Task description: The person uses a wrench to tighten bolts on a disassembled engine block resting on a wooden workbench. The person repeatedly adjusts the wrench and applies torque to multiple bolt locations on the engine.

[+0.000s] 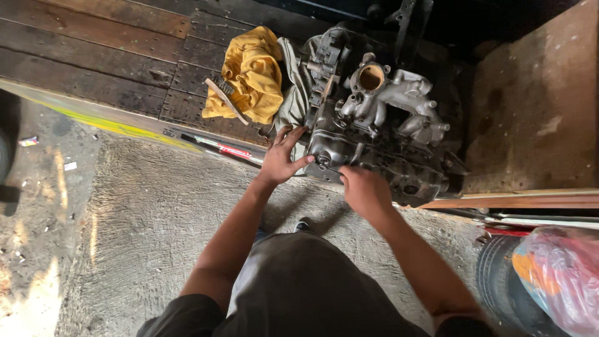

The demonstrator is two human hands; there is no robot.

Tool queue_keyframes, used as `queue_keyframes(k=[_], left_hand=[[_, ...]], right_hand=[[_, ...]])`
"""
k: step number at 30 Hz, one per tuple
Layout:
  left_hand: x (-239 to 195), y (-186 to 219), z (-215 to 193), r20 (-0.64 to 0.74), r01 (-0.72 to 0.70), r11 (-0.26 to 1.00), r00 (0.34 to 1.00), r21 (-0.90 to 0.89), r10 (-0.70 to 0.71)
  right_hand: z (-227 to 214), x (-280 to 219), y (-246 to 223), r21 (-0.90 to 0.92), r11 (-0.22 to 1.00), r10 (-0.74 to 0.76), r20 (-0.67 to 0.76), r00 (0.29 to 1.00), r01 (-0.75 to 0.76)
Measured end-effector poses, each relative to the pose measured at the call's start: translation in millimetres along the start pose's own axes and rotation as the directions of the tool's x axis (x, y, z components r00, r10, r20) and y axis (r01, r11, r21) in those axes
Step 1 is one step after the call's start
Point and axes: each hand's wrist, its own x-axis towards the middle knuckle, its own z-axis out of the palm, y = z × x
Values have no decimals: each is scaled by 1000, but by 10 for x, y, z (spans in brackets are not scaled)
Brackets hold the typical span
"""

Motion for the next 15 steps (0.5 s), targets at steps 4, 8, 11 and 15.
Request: queue_keyframes(k=[4, 8, 11, 15], left_hand=[[15, 52, 8, 21, 59, 998, 998, -14, -58], [-4, 26, 32, -3, 46, 999, 999, -24, -46], [13, -4, 68, -17, 40, 999, 999, -22, -40], [2, -44, 90, -5, 43, 999, 999, -25, -43]], right_hand=[[-366, 265, -81, -100, 984, -140, 101, 985, 150], [-435, 330, -177, -241, 944, -189, 167, 968, 226], [-495, 187, -112, -73, 984, -155, 127, 980, 165], [-292, -65, 135, 253, 963, 97, -7, 995, -92]])
